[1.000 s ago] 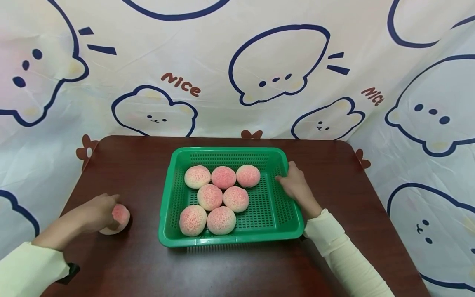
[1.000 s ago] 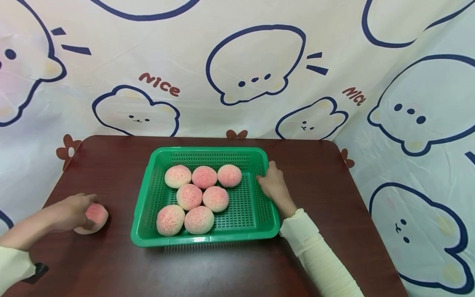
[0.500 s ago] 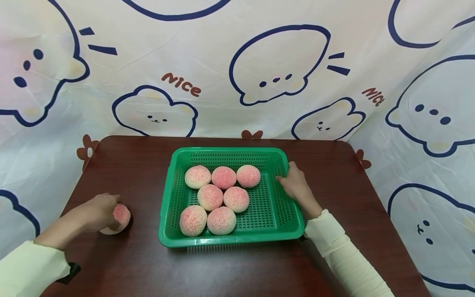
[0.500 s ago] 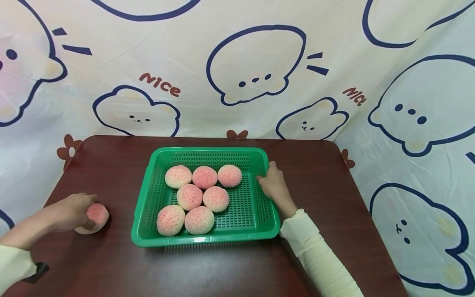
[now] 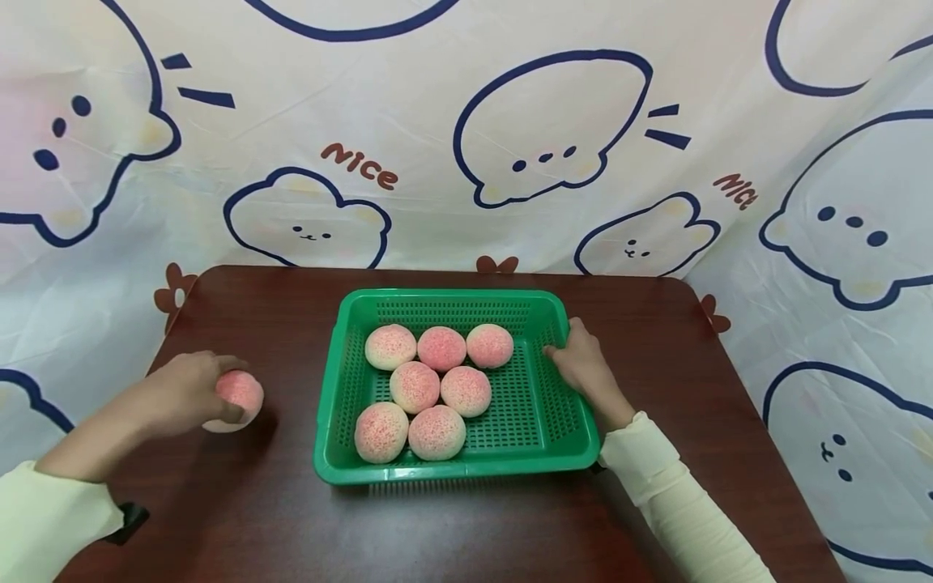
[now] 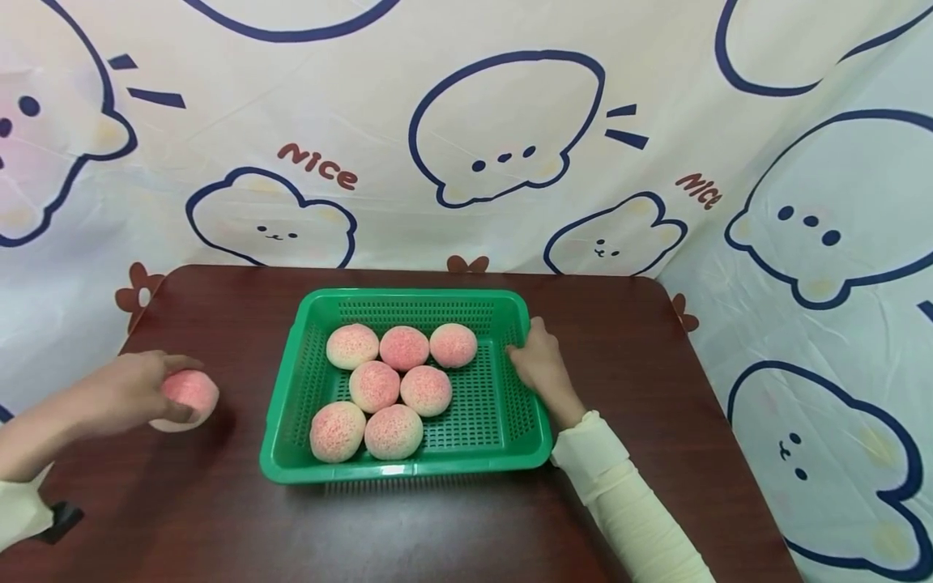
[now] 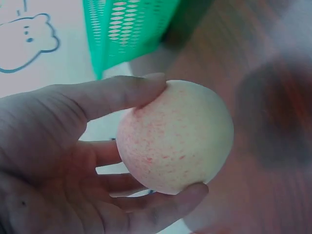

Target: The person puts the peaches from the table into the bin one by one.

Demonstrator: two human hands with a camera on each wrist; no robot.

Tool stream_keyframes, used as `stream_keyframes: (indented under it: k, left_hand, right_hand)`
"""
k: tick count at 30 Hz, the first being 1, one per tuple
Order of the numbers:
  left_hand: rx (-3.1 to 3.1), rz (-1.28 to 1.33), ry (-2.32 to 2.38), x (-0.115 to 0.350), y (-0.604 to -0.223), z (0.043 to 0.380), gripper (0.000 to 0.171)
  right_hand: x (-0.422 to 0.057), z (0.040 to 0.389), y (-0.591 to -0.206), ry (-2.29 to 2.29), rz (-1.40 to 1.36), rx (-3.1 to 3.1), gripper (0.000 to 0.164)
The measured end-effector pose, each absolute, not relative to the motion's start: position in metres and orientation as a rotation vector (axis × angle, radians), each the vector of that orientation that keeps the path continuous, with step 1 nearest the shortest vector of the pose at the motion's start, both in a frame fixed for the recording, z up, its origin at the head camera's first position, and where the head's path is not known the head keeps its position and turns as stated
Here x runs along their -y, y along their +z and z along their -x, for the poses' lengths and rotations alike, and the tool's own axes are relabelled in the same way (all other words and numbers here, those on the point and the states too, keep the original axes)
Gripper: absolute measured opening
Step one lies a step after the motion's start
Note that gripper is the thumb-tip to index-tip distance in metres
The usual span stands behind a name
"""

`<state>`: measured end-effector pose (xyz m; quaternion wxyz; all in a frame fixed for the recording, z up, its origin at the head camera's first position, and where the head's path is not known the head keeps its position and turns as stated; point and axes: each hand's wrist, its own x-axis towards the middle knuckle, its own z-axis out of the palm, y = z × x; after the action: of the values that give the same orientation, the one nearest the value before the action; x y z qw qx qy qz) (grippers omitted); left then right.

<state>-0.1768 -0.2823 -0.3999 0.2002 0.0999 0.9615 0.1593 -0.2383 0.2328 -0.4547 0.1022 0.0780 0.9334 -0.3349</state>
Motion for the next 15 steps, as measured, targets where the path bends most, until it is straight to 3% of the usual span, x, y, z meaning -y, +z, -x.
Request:
stream_keyframes:
  k: [15]
  left_hand:
    - [-2.854,-0.289,0.482,0.243,-0.355,0.184,0.083]
  right_hand:
    - [-0.234,0.241,-0.457,-0.965,-0.225,-2.763,0.055]
